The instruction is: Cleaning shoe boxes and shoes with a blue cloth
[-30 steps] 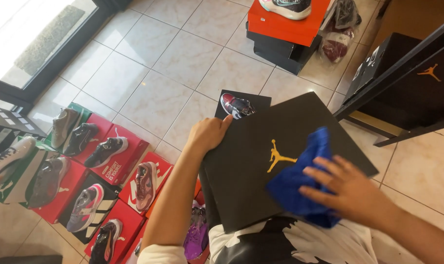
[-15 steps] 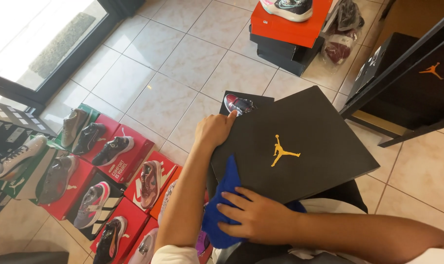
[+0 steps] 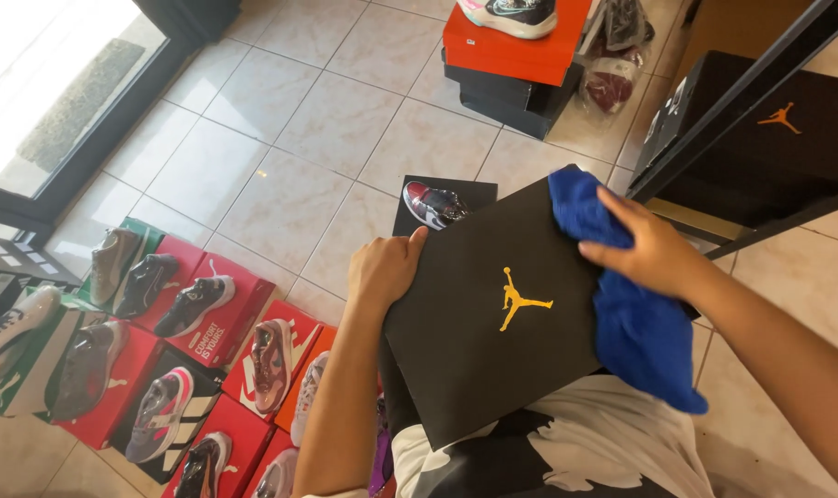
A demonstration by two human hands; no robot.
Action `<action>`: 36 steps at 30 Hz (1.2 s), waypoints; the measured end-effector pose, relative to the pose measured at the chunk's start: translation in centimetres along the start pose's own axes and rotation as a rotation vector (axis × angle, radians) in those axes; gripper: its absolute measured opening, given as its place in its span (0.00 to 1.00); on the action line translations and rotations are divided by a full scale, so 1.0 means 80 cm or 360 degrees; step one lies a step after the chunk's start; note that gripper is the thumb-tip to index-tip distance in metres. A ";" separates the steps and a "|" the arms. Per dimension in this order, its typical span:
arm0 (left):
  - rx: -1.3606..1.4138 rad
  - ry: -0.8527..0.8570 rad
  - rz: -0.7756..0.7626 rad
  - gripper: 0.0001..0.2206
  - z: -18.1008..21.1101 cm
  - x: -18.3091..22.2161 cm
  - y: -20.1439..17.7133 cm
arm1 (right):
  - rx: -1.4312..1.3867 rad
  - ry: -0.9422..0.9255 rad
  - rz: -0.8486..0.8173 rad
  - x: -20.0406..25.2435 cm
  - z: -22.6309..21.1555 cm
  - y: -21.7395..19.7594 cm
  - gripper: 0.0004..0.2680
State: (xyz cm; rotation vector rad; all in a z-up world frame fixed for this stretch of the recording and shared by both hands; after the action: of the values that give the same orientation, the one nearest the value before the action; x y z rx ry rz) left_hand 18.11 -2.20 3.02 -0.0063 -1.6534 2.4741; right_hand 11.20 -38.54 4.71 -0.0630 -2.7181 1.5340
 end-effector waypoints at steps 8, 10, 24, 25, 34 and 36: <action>-0.0044 -0.0123 -0.0190 0.36 -0.004 -0.009 0.001 | -0.1734 0.0868 -0.0129 -0.105 0.099 0.049 0.15; -0.0035 -0.0180 -0.0190 0.36 -0.010 -0.009 0.008 | -0.1490 0.0748 -0.0114 -0.049 0.085 0.040 0.14; -0.0077 -0.0082 -0.0008 0.31 0.001 0.007 0.001 | -0.0626 0.0610 0.0499 0.182 0.075 -0.016 0.17; -0.0055 -0.0016 0.0178 0.29 0.000 0.010 0.001 | -0.0702 0.0667 0.0636 0.197 0.087 -0.009 0.18; 0.0348 0.0135 0.0332 0.18 0.001 0.022 -0.010 | 0.0020 -0.1173 -0.0116 0.120 -0.135 0.037 0.23; 0.0592 0.0305 0.0466 0.13 0.001 0.044 -0.030 | -0.0066 -0.1115 -0.0127 0.113 -0.103 0.013 0.25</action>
State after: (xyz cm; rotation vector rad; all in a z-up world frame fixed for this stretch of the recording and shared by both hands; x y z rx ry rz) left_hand 14.99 -0.88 5.53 -0.4532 -1.1688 2.8520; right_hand 2.51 -30.54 8.06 0.7031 -3.1853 1.7239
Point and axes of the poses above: each hand's wrist, its own x-axis away from the middle knuckle, its own y-axis out of the palm, z = x × y, the point moved 3 cm from there along -x, towards the middle knuckle, and after that the axes turned 6 degrees about z, right-handed, at the moved point
